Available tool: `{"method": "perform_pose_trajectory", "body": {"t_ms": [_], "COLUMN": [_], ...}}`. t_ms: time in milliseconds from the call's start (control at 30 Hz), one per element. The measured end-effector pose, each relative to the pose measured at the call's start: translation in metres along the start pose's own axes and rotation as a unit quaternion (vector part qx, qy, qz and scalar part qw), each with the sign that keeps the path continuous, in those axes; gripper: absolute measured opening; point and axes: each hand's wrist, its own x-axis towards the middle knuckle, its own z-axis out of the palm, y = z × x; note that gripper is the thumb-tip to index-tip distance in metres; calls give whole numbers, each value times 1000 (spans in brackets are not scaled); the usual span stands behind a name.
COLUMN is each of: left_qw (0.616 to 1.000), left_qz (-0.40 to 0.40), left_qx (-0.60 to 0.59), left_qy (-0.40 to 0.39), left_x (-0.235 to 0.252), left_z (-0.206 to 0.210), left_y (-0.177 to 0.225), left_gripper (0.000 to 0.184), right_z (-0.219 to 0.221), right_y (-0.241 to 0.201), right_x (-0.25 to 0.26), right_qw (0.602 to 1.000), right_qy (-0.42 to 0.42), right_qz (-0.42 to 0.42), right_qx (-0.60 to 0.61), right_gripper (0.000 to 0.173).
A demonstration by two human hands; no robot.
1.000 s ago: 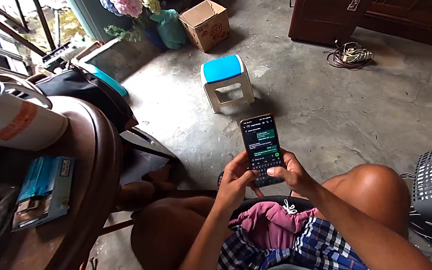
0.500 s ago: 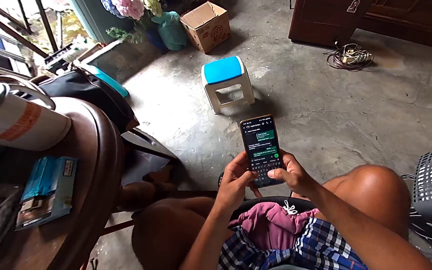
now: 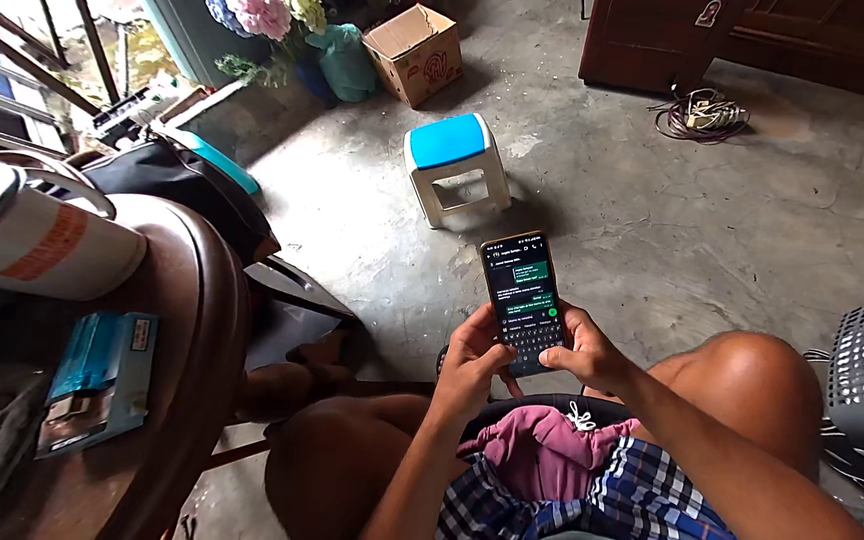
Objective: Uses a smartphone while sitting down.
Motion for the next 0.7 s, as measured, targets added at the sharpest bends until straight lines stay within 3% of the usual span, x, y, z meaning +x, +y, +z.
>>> {"method": "perform_pose_trajectory", "body": {"t_ms": [700], "left_qw": [1000], "left_qz": [-7], "left_qx": [26], "left_qy": [12], "left_x": [0], "left_z": [1], "left_y": [0], "left_gripper": [41], "right_z": [-3], "right_y": [1], "right_x": [1], "right_qw": [1000], "right_qy": [0], "right_qz": [1], "right_qx": [20], "right_gripper": [44]}}
